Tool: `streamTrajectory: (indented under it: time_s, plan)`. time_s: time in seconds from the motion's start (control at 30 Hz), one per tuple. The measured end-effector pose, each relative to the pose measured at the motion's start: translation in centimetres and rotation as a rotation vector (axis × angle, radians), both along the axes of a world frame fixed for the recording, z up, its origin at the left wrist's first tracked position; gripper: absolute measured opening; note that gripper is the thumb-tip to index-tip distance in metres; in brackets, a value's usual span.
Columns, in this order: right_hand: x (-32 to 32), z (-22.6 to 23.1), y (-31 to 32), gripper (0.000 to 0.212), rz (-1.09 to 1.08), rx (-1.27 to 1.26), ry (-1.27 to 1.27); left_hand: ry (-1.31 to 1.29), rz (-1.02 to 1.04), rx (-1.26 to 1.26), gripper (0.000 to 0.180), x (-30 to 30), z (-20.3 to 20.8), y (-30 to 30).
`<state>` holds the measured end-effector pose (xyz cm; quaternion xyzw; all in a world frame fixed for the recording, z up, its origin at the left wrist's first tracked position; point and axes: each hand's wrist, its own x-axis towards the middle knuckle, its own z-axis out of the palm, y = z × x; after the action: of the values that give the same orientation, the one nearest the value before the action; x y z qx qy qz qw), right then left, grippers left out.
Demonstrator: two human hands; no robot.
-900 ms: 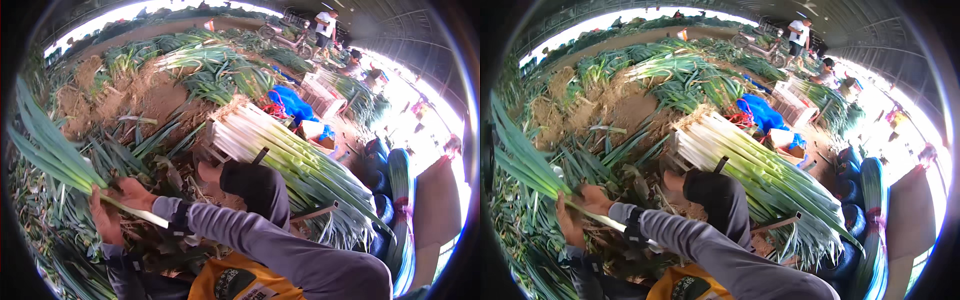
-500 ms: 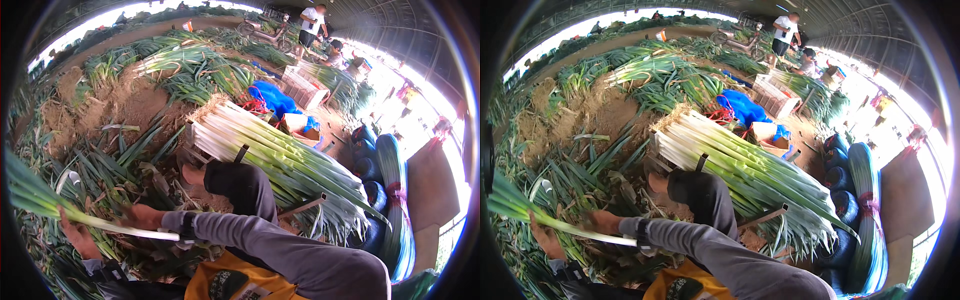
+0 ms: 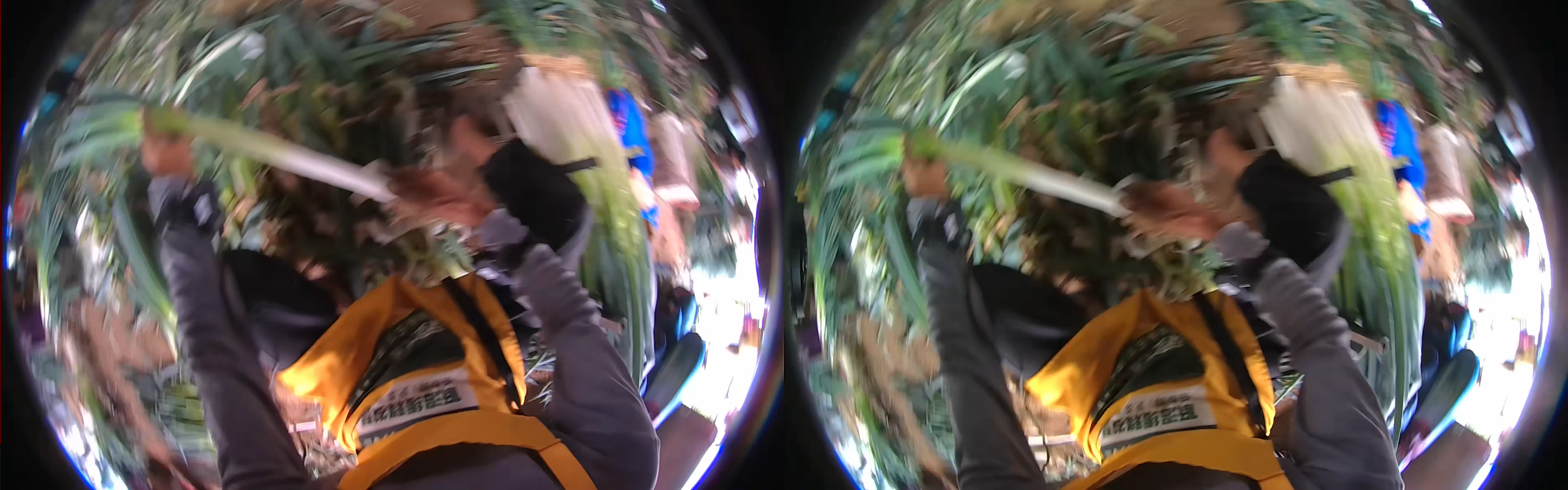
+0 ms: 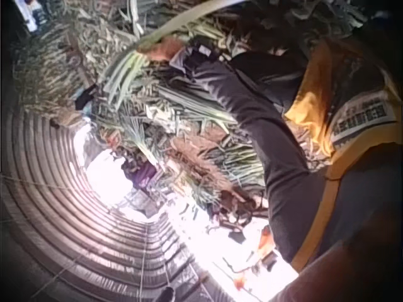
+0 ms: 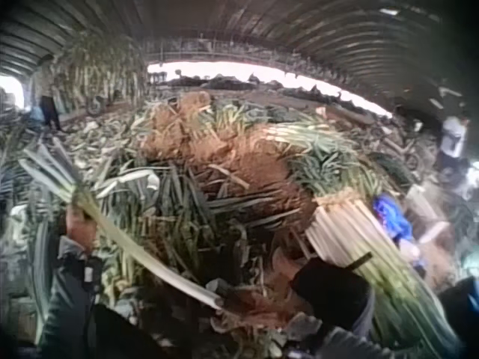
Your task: Cleaning and trimming leeks by hand and bundling them together.
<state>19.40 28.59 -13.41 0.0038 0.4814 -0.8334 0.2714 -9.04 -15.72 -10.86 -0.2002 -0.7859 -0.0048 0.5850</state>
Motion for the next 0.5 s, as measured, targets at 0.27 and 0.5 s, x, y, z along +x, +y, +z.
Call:
streamTrajectory:
  time_s: [0.27, 0.5]
  plan:
    - [1.7, 1.3, 0.3, 0.038, -0.143, 0.566, 0.26, -0.67, -1.168, 2.062, 0.036, 2.2, 4.5, 7.0]
    - [2.0, 0.4, 0.5, 0.033, -0.191, 1.044, 0.434, -0.727, -1.074, 2.066, 0.039, 1.1, 3.6, 7.3]
